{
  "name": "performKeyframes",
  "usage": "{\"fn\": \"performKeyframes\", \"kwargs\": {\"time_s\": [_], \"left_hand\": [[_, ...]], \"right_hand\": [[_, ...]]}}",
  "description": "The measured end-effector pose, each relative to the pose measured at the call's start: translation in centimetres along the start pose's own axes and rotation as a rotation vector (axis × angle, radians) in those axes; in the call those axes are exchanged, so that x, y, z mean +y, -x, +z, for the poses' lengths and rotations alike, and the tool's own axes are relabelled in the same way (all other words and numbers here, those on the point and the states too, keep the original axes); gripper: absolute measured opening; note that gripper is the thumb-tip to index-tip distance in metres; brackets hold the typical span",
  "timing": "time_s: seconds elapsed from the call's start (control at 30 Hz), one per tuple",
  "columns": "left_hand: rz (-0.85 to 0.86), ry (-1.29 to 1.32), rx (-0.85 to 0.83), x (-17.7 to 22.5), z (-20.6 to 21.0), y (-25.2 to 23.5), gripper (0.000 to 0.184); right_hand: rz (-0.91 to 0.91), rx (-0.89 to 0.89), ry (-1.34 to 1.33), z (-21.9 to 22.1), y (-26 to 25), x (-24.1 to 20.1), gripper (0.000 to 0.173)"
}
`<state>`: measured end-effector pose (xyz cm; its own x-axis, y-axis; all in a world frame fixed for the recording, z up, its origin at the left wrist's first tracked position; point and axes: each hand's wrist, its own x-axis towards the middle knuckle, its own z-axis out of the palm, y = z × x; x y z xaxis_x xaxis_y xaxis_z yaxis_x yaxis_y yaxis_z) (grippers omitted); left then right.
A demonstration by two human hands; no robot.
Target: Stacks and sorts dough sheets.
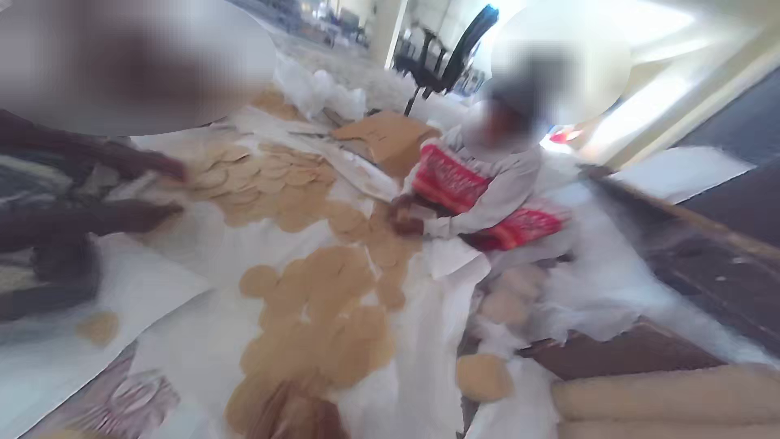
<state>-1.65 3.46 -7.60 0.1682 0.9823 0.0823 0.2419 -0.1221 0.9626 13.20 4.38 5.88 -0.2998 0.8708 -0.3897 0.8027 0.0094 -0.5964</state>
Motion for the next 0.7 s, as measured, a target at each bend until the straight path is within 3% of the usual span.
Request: {"fn": "performKeyframes", "kwargs": {"time_s": [0.13,0.23,0.33,0.4,0.43,0.5,0.63,0.7], "left_hand": [[0.001,-0.051,0.119,-0.8,2.1,1.4,0.061],[0.047,-0.025,0.081,-0.5,2.5,1.4,0.066],[0.05,0.119,-0.096,-0.9,0.4,2.5,0.096],[0.048,-0.019,-0.176,-1.5,-1.2,2.9,0.127],[0.042,-0.121,-0.187,-1.7,-1.6,2.8,0.134],[0.079,-0.239,-0.167,-1.9,-2.7,2.7,0.124],[0.179,-0.172,-0.106,1.5,-4.3,2.0,0.096],[0.185,-0.243,-0.113,2.2,-4.1,1.4,0.095]], "right_hand": [[-0.387,0.227,-0.054,6.1,-2.1,9.7,0.118],[-0.404,0.156,-0.09,5.7,-3.1,10.5,0.107],[-0.423,0.206,-0.143,5.7,-3.3,10.5,0.096],[-0.432,0.236,-0.15,5.5,-3.5,10.4,0.096],[-0.403,0.208,-0.163,5.1,-3.5,10.2,0.098],[-0.406,0.178,-0.247,4.5,-3.3,9.9,0.099],[-0.577,0.289,-0.458,5.0,-2.9,10.2,0.102],[-0.399,0.163,-0.475,3.5,-1.7,8.8,0.104]]}}
